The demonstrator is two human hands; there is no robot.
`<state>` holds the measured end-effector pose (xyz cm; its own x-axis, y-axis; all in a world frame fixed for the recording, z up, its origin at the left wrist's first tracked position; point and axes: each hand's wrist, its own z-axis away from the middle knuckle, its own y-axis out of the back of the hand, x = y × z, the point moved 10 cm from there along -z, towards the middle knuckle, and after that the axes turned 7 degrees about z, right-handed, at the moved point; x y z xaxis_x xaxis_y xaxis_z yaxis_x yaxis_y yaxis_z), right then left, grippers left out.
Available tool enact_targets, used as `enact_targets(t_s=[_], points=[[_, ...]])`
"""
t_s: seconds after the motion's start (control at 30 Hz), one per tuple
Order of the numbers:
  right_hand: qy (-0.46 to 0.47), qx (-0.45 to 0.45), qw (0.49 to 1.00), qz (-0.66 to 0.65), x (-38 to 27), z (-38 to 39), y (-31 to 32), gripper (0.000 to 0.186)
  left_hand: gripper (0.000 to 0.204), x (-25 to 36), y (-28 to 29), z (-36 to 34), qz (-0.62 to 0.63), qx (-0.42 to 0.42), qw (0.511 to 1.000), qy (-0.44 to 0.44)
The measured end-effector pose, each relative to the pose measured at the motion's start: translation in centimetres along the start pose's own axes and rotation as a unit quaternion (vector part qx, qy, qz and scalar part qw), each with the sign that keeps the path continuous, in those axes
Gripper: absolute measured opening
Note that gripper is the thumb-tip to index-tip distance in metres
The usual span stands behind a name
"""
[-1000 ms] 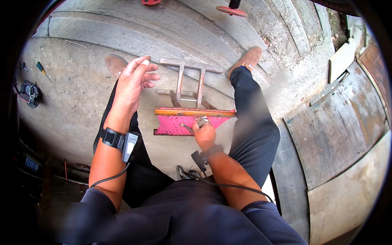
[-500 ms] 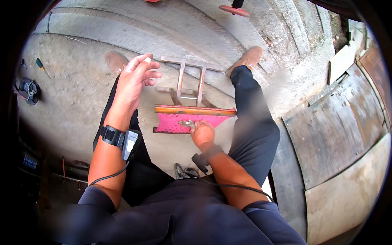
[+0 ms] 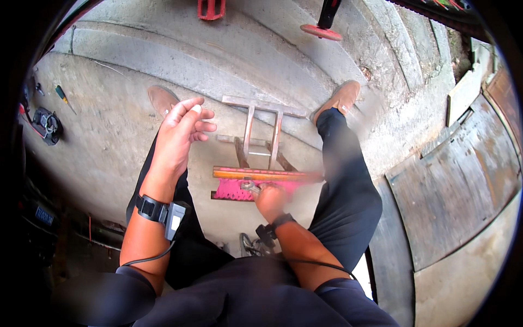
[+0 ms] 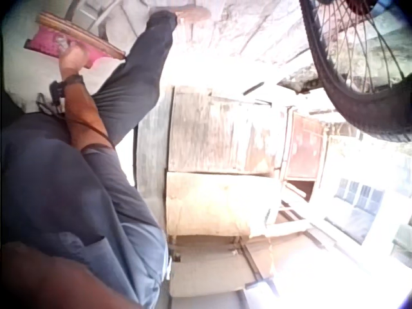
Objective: The person sits on a small stool and uses a screwdriver and wrenches to work on a bicycle that is upside down. They remove a pedal from the crank arm, inspect the components, and then reattach the pedal, tightening it with a wrench.
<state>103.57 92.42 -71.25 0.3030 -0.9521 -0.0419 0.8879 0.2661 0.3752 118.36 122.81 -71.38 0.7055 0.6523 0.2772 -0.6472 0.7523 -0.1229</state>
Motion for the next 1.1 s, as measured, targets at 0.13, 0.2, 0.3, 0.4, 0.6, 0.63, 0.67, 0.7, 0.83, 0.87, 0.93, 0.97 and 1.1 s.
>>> enact_targets(t_s=[0.13, 0.2, 0.3, 0.4, 0.6, 0.63, 0.67, 0.7, 0.83, 0.87, 0.93, 0.97, 1.1], points=[[0.021, -0.085, 0.996, 0.027, -0.2, -0.1, -1.3, 0.039, 0.042, -0.3, -0.7, -0.1, 0.0, -0.009, 1.0, -0.004], [0.065, -0.123, 0.989, 0.049, -1.0, -0.1, -1.1, 0.039, 0.042, 0.1, -0.8, -0.3, 0.0, -0.007, 1.0, -0.011], [0.111, -0.161, 0.98, 0.033, -1.2, 0.7, -1.5, 0.036, 0.043, 0.8, -1.4, 0.0, 0.0, -0.011, 1.0, -0.019], [0.129, -0.212, 0.969, -0.008, -1.3, 1.1, -1.2, 0.038, 0.045, 1.4, -2.1, 0.0, -0.005, -0.022, 0.999, -0.03], [0.237, -0.331, 0.906, -0.113, -3.8, 1.8, 3.0, 0.037, 0.046, 3.3, -3.0, -0.2, 0.007, -0.027, 0.998, -0.059], [0.257, -0.335, 0.895, -0.143, -4.6, 1.9, 4.5, 0.037, 0.046, 3.8, -3.3, -0.3, 0.008, -0.031, 0.997, -0.068], [0.273, -0.334, 0.89, -0.148, -5.3, 1.8, 6.4, 0.034, 0.045, 4.4, -3.6, -0.2, 0.007, -0.034, 0.997, -0.075], [0.288, -0.316, 0.891, -0.152, -5.9, 1.4, 8.7, 0.032, 0.045, 5.0, -3.8, -0.2, 0.006, -0.037, 0.996, -0.083], [0.329, -0.264, 0.89, -0.172, -6.8, -1.3, 18.4, 0.028, 0.044, 7.2, -4.4, -0.9, 0.005, -0.043, 0.993, -0.111], [0.334, -0.256, 0.889, -0.178, -6.6, -2.1, 20.5, 0.028, 0.044, 7.8, -4.4, -1.1, 0.001, -0.043, 0.992, -0.118], [0.326, -0.208, 0.891, -0.238, -5.7, -3.8, 24.8, 0.021, 0.044, 9.2, -4.6, -1.4, -0.009, -0.049, 0.989, -0.138], [0.33, -0.17, 0.895, -0.249, -5.4, -4.6, 27.0, 0.014, 0.044, 10.1, -4.8, -1.5, -0.018, -0.051, 0.987, -0.149], [0.308, -0.128, 0.897, -0.289, -4.3, -6.6, 32.9, 0.017, 0.045, 13.5, -5.9, -1.7, -0.054, -0.066, 0.977, -0.197]])
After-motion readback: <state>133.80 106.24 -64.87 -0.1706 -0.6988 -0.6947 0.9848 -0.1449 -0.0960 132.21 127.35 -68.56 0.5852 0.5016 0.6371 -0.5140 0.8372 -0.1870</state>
